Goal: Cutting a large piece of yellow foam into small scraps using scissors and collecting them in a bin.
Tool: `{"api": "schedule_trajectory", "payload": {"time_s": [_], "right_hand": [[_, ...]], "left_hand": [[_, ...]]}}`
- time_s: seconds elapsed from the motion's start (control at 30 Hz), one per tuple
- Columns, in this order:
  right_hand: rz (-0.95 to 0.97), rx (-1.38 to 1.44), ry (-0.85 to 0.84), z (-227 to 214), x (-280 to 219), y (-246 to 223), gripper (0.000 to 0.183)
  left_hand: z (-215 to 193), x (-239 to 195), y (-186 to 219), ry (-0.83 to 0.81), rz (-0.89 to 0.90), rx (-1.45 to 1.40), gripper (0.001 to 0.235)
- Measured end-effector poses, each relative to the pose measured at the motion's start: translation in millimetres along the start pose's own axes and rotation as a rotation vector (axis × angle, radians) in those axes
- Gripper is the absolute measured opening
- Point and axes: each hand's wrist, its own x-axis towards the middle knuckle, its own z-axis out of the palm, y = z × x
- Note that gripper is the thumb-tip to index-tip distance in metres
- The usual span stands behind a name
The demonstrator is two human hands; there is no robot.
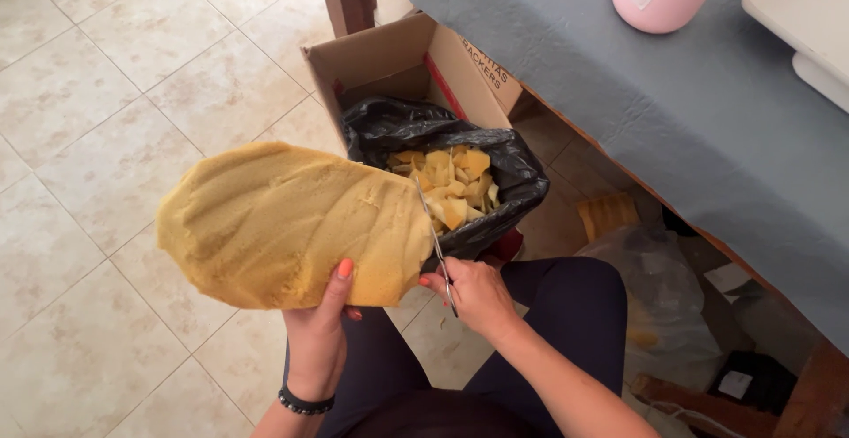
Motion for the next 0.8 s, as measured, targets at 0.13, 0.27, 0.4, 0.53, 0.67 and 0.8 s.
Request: {"api": "schedule_trajectory", "payload": {"time_s": [0.13,0.27,0.4,0.53,0.67,0.8], "right_hand": [[0.184,0.068,-0.134,-8,6,0,0.04],[0.337,0.243,-0.24,-25,10,-7,0.036],[0.295,0.149,-0.306,-45,10,-6,0.038],[0.077,-0.212,-0.444,-50,9,2,0.066],[0.105,-0.345,-0.5,-60,11,-17,0.079],[0.034,-0.372,-0.463,-48,13,-8,0.081]], "left_hand": [[3,8,3,0.033,0.01,-0.032,0.042],[-4,15,0,0.039,-0.012,-0.05,0.047],[-13,23,0,0.046,-0.036,-0.054,0.053],[-31,31,-10,-0.03,-0.043,-0.097,0.035],[-40,36,-22,-0.162,-0.027,-0.118,0.028],[-38,31,-8,-0.238,-0.039,-0.06,0.023]]}}
